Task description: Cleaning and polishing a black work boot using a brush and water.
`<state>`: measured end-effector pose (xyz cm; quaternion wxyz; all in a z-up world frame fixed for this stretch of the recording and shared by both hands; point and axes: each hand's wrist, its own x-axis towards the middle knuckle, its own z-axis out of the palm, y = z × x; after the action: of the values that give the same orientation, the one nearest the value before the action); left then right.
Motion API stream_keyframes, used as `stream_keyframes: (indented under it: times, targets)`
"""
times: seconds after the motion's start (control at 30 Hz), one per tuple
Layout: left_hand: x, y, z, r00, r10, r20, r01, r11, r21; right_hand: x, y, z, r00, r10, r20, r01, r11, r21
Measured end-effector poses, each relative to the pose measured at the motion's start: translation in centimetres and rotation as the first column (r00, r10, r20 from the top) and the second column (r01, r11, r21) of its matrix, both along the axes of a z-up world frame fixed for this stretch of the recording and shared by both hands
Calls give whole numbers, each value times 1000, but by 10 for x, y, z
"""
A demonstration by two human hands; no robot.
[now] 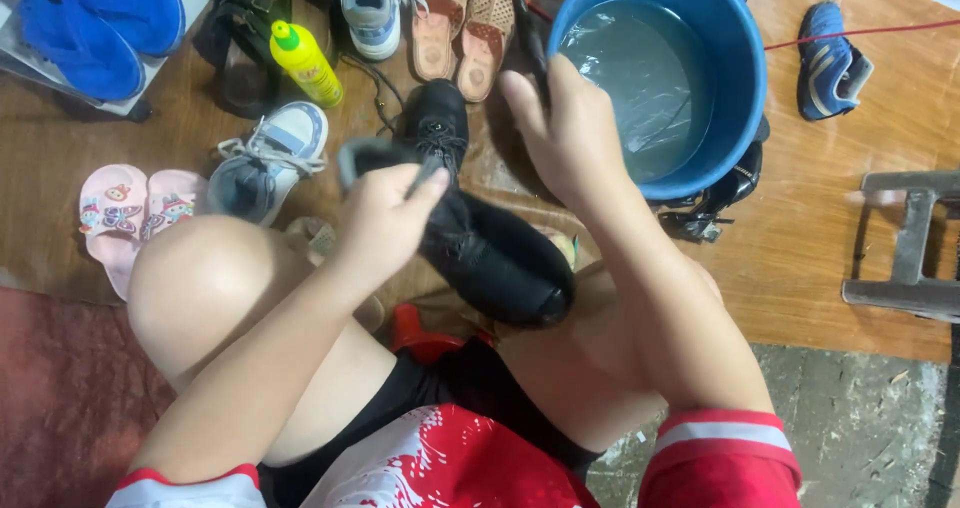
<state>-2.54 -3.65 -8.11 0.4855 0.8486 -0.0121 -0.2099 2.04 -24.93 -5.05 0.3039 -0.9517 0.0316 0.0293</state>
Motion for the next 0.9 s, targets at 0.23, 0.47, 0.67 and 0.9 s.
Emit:
stream_keyframes:
  times: [0.23, 0.47, 0.67, 0.9]
  targets:
    - [-18, 25, -7, 953, 266, -145, -299, 898, -322, -69, -44, -6, 953, 303, 16, -303, 953, 6]
    - [-11, 21, -13, 881, 410, -237, -467, 673, -573, -119, 11, -38, 929, 263, -260, -289, 955, -65]
    - [-9, 2, 40, 852, 415, -319, -487, 404, -774, -119, 16, -53, 908, 350, -230, -310, 931, 190]
    - [-13, 8, 36, 891, 393, -227, -396, 431, -811, -118, 17, -35, 961, 242, -134, -161, 883, 440]
